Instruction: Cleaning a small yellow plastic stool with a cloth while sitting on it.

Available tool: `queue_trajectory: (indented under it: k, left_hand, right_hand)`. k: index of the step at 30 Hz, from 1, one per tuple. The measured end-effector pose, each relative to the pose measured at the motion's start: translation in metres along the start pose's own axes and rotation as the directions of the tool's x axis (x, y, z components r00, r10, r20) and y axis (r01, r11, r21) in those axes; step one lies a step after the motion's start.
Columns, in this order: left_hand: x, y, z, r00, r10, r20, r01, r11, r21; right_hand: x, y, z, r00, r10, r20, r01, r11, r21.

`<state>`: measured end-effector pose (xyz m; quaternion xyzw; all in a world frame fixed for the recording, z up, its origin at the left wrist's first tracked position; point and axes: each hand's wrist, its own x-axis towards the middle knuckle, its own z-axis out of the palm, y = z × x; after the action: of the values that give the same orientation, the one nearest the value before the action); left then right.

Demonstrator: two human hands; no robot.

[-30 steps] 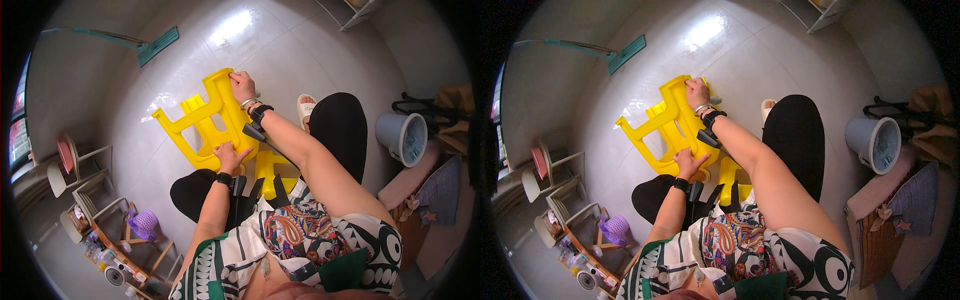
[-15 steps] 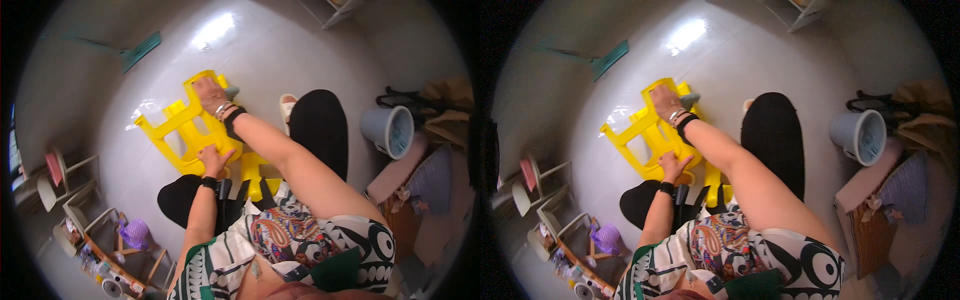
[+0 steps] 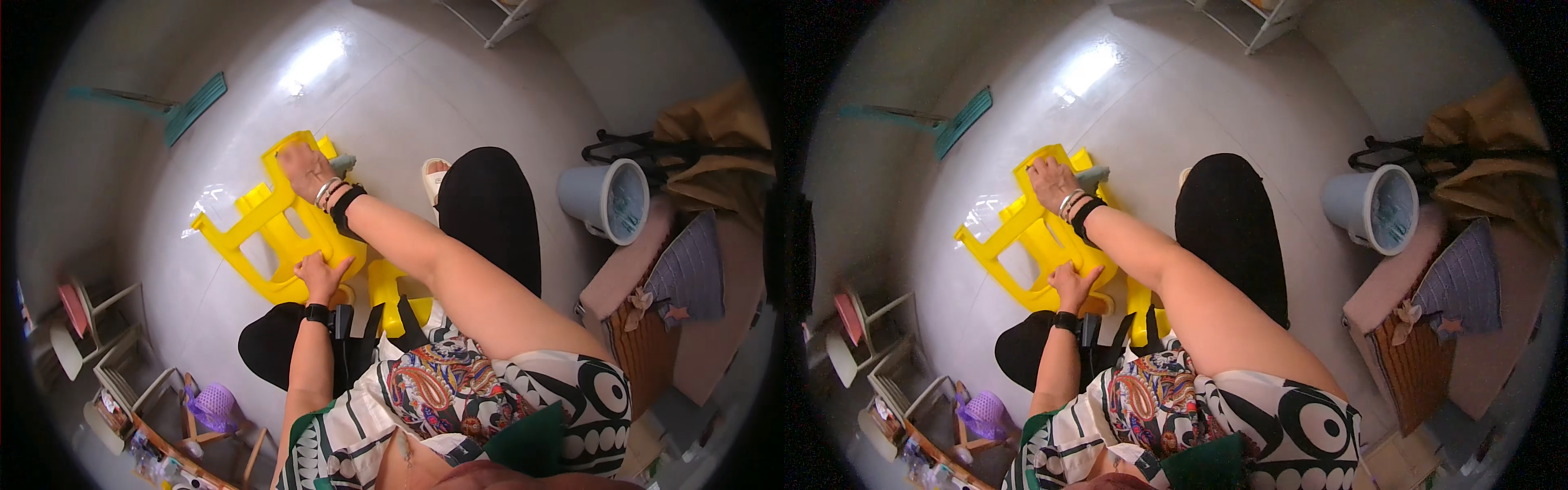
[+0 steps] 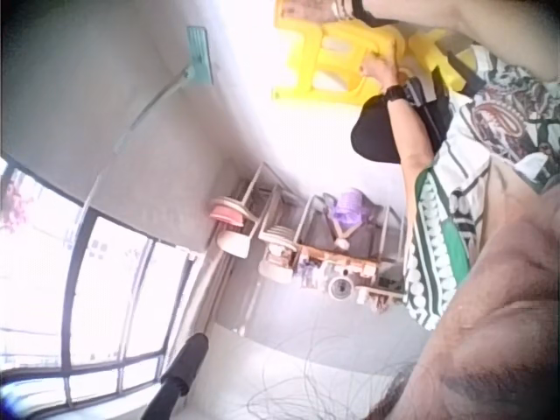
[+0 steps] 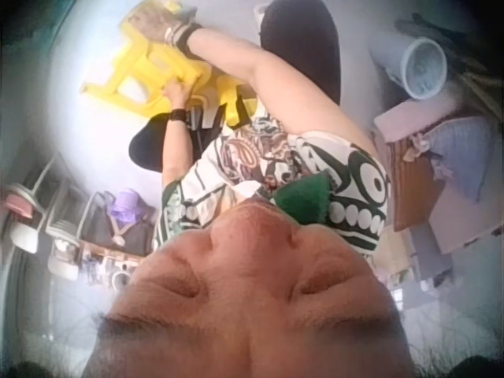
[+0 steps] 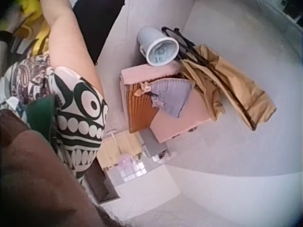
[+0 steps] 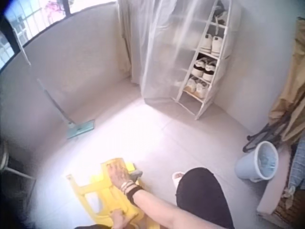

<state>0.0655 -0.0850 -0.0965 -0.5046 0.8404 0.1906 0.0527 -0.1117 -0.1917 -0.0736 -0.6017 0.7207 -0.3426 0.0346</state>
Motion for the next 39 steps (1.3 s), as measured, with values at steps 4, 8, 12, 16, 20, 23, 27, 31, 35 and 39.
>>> queue_trajectory:
  k: [4,8,12,16,20,23,27,31,35,39]
  left_hand:
    - [-0.002,-0.009,0.015,0.994,0.045,-0.095,-0.043,0.999,0.026]
    - [0.001,0.001,0.011,0.999,-0.001,-0.039,0.001,1.0,0.0]
    - [-0.003,0.001,0.0,1.0,-0.004,-0.02,0.003,1.0,-0.025]
    - [-0.002,-0.001,0.001,1.0,-0.004,-0.02,0.004,1.0,-0.019]
    - [-0.001,0.001,-0.001,1.0,0.011,-0.019,-0.012,1.0,-0.026]
    - [-0.002,0.001,-0.001,0.999,0.01,-0.036,-0.011,0.999,-0.03]
    - [-0.001,0.005,-0.003,1.0,0.008,-0.025,-0.008,1.0,-0.028]
    - [-0.002,0.004,-0.004,1.0,0.002,-0.016,-0.003,0.999,-0.043]
    - [-0.002,0.002,-0.002,1.0,0.002,-0.02,-0.002,0.999,-0.035]
    - [-0.002,0.004,-0.005,1.0,0.005,-0.014,-0.005,0.999,-0.04]
  right_hand:
    - [-0.004,0.004,-0.001,0.999,-0.045,-0.002,0.045,0.998,0.05]
    - [-0.024,0.008,-0.007,0.997,-0.065,0.038,0.062,0.996,0.071]
    - [-0.028,0.002,-0.006,0.995,-0.1,0.025,0.1,0.995,-0.014]
    - [-0.01,0.002,-0.008,0.996,-0.086,0.04,0.087,0.996,-0.019]
    - [-0.003,0.009,-0.002,0.982,-0.142,0.125,0.148,0.988,-0.041]
    - [-0.005,0.016,-0.002,0.98,-0.185,0.075,0.188,0.981,-0.034]
    - [-0.011,0.027,0.003,0.972,-0.227,-0.066,0.23,0.972,0.041]
    - [-0.015,0.026,0.004,0.984,-0.164,-0.076,0.167,0.985,0.042]
    - [-0.017,0.024,0.003,0.985,-0.152,-0.085,0.157,0.986,0.053]
    - [-0.018,0.028,0.008,1.0,0.028,0.009,-0.03,0.981,0.192]
